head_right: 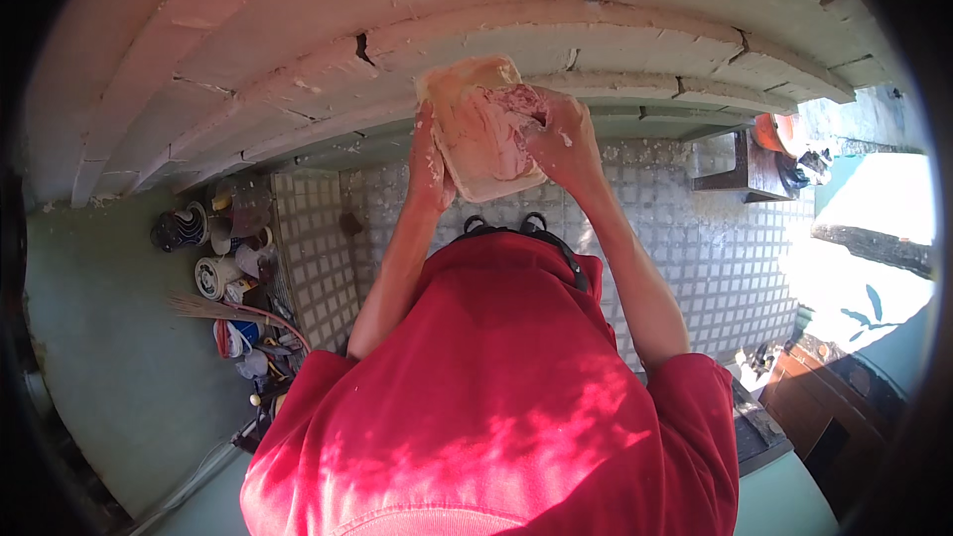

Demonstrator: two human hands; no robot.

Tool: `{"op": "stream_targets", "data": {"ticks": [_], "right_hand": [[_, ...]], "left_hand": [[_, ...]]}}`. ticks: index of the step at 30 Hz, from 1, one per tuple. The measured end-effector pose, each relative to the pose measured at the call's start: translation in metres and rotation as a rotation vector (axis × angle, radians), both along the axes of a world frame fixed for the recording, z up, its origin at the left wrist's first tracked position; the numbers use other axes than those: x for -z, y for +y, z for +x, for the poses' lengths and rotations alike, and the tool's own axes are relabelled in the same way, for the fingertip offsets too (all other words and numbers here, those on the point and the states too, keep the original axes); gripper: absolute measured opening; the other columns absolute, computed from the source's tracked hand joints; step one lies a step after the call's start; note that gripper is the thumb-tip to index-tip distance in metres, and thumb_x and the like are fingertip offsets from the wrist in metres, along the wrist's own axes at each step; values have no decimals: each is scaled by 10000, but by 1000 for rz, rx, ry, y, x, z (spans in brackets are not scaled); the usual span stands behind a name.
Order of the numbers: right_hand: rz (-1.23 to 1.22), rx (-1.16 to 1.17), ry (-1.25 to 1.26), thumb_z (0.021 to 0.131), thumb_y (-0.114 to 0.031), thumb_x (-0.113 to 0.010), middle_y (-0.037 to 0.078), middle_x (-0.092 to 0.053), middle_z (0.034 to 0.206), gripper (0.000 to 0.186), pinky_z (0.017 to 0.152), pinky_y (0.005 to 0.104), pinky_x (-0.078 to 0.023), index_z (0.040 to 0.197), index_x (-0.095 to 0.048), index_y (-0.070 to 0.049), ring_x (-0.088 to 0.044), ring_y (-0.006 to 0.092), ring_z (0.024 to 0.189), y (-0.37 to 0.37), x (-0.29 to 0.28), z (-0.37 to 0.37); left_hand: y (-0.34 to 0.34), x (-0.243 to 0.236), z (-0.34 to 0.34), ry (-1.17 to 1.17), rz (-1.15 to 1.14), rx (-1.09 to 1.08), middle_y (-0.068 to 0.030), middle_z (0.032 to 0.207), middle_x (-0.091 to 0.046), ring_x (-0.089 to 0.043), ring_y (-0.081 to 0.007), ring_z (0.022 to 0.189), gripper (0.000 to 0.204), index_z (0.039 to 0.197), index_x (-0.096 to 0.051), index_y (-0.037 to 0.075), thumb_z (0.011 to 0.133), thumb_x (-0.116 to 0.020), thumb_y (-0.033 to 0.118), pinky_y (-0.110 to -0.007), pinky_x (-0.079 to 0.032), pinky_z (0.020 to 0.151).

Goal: Applying plaster or mortar to the gaps and surface of a brick wall using a trowel.

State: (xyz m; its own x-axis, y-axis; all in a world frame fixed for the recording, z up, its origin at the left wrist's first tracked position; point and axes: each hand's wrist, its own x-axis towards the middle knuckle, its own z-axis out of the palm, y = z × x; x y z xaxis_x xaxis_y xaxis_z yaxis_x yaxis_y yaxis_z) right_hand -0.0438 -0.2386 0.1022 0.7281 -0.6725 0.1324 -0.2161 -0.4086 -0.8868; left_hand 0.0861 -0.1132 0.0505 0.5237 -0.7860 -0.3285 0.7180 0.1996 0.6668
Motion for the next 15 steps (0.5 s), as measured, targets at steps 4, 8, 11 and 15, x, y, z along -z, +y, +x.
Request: {"op": "stream_targets", "data": {"ticks": [4,8,11,15], "right_hand": [[125,-4,-24,809,-31,-626,91,-716,891,257,748,292,-503,1056,-676,22,-610,99,802,0,4,0],[128,-5,-73,779,-73,-631,160,-715,888,287,746,324,-511,1055,-681,-14,-681,203,785,-9,14,-2],[174,-7,-69,773,-66,-633,155,-717,886,291,739,330,-513,1054,-683,-12,-686,201,789,-9,15,-5],[109,5,-22,799,-41,-633,107,-715,897,274,734,299,-505,1064,-677,15,-643,139,788,1,5,-5]], "left_hand": [[0,0,0,-15,-9,14,-112,1392,-445,-519,-239,1238,569,1451,-275,134,1005,-432,450,-408,-449,1036],[-1,1,2,-25,17,28,-105,1369,-455,-511,-220,1237,547,1438,-295,133,1007,-431,441,-392,-445,1035],[-3,3,0,-65,2,36,-95,1349,-464,-510,-207,1228,525,1423,-310,140,1008,-433,437,-377,-446,1028],[-5,4,-5,-113,-7,1,-80,1335,-472,-517,-201,1212,495,1398,-329,149,1009,-432,436,-368,-454,1011]]}}
